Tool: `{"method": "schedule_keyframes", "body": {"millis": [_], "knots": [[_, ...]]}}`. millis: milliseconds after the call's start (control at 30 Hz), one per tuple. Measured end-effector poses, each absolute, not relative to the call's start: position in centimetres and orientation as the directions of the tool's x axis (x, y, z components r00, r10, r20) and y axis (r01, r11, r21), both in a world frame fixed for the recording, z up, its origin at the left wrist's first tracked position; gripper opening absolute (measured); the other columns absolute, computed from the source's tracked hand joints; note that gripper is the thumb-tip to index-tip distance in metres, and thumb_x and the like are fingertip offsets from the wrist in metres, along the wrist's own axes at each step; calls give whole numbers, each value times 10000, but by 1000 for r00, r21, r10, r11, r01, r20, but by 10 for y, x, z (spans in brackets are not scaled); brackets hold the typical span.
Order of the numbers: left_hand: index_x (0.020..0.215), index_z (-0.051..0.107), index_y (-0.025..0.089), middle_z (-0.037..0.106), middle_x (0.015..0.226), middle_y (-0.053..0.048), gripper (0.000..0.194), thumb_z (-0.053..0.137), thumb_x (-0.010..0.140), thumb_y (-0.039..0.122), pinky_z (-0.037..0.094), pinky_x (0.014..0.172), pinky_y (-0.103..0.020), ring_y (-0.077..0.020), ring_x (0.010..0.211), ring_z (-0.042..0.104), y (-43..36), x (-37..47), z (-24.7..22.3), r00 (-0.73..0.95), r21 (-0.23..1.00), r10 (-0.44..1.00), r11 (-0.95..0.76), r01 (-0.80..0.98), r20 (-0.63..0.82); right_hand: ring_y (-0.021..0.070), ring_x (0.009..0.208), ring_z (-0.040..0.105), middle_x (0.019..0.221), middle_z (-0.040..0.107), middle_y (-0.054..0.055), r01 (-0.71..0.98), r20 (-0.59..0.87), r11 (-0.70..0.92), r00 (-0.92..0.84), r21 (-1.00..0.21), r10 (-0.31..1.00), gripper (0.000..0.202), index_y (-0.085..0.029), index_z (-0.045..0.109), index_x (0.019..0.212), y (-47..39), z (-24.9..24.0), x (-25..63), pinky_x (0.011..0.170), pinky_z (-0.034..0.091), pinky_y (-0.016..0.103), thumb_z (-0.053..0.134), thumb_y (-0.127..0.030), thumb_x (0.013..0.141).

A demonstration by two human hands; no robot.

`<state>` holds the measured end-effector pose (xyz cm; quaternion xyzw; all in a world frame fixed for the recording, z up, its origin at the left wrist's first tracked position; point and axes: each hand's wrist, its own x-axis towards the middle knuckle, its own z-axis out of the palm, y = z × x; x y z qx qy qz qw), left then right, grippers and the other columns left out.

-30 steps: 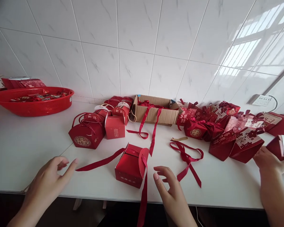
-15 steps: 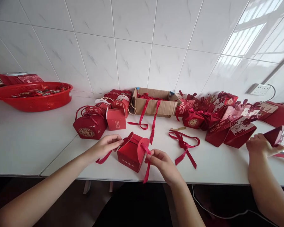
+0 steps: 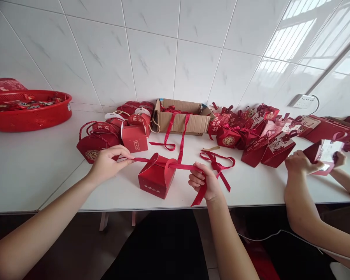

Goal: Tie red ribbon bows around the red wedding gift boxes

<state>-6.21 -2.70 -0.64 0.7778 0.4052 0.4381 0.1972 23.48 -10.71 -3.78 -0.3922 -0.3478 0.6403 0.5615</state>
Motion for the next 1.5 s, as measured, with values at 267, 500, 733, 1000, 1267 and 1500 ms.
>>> {"method": "schedule_keyframes", "body": {"millis": [267,500,733,1000,1267,1500], "knots": [[614,642,193,661,667,-18,191,678,716,351,488,606,-253,-151,635,601,-28,-60,-31,368,602,816,-577,552,446,56,438,134,476,227,-96,-101,-140,-148,-79,-984,987,461,-210,322,544,-107,-47,253,446,83,252,662,-437,758],[583,635,199,650,640,-13,190,664,718,329,459,557,-238,-148,603,590,-35,-63,-36,378,572,826,-563,597,418,69,492,193,524,285,-70,281,-77,-79,18,-956,997,455,-194,407,557,-104,-48,259,450,119,245,670,-531,712],[630,618,205,660,661,-2,148,644,758,274,453,670,-281,-161,638,604,-53,-63,-40,375,458,781,-605,651,499,94,502,310,556,386,-43,470,25,-35,122,-882,992,424,-190,492,604,-86,-49,265,475,248,256,660,-564,712],[821,608,209,573,634,11,171,550,836,369,428,615,-257,-159,606,561,-96,-66,-44,354,461,831,-538,706,429,181,685,514,791,565,61,662,453,117,362,-740,815,336,-185,623,815,-131,-52,235,649,432,316,513,-501,848],[845,636,195,463,459,31,370,340,913,406,294,480,-275,-177,440,466,-106,-48,-49,378,580,924,-338,741,56,140,523,454,531,463,-14,439,72,12,120,-898,990,487,-181,610,747,-147,-59,203,501,350,254,404,-603,873],[1157,600,201,658,1031,-74,453,488,843,509,450,791,-333,-235,943,604,-69,-60,-35,176,994,980,-99,45,90,82,396,441,789,662,42,-205,-149,-92,287,-975,946,478,-182,615,801,-118,-62,198,344,242,214,534,-652,767]]}}
